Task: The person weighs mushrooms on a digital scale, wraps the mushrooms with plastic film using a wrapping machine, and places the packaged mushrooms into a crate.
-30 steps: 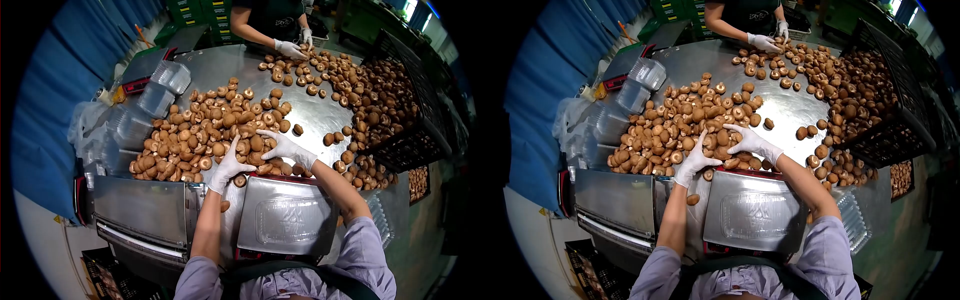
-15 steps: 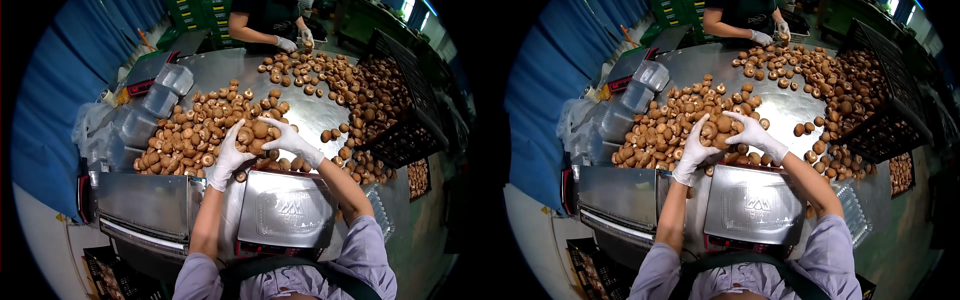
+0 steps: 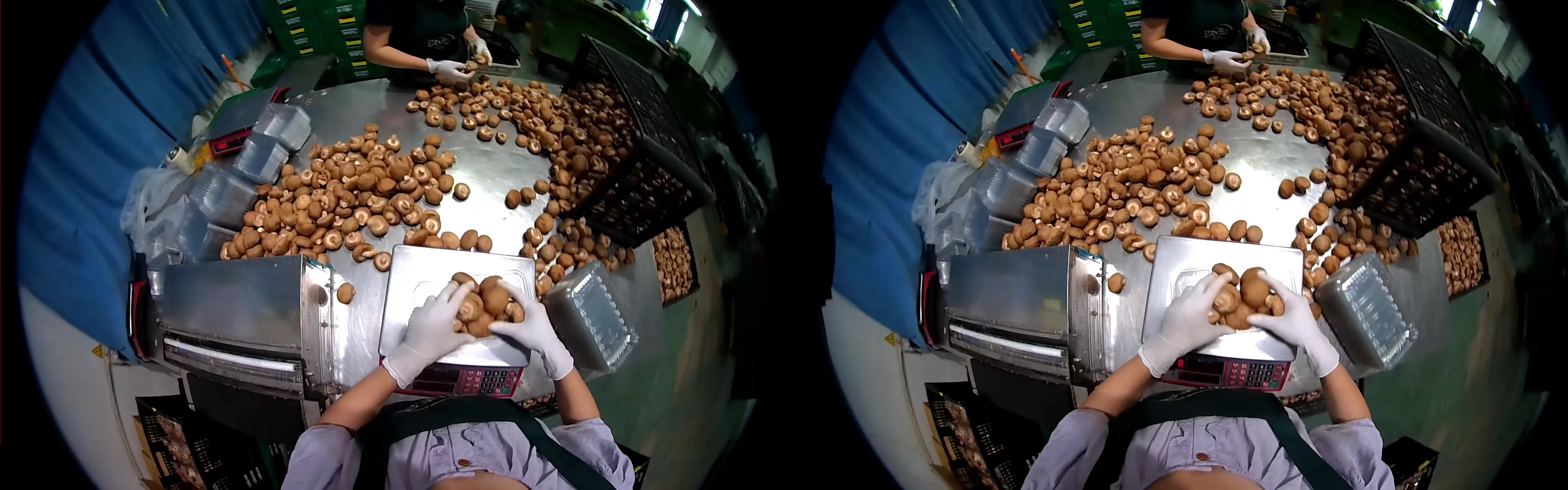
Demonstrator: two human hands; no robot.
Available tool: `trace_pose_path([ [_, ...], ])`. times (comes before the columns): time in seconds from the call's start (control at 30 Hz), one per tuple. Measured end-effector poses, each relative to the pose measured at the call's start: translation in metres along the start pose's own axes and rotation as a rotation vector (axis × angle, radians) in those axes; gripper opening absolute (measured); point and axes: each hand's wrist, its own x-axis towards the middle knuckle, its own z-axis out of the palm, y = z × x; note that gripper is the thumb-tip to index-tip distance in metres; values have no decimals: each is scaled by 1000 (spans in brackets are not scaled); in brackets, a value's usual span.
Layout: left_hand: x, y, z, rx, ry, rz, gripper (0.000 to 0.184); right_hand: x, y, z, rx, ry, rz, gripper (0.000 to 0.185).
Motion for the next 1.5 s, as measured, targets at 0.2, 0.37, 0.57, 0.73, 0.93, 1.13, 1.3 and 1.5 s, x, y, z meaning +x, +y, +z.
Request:
trace_pose_path([
  [0.2, 1, -11, -3, 103, 3, 35, 88, -16, 2, 8, -204, 173, -46, 87],
  [0.37, -10, -41, 0, -18, 177, 90, 64, -20, 5, 14, -548, 346, -159, 85],
  [0.57, -24, -43, -4, -232, 329, 170, 58, -20, 26, 22, -563, 494, -346, 77],
  [0.73, -28, -55, -12, -408, 489, 71, 52, -25, 34, 17, -394, 555, -299, 69],
  [0.93, -40, -89, -30, -689, 633, -219, 43, -38, 41, 4, -360, 644, -248, 64],
  [1.13, -40, -152, -19, -409, 726, -385, 49, -45, 49, -5, -324, 688, -227, 52],
  [1.3, -23, -177, -2, -41, 672, -404, 62, -39, 53, -6, -258, 694, -200, 43],
  [1.5, 0, -189, -9, 35, 744, -242, 51, -25, 52, -6, -222, 663, -228, 37],
])
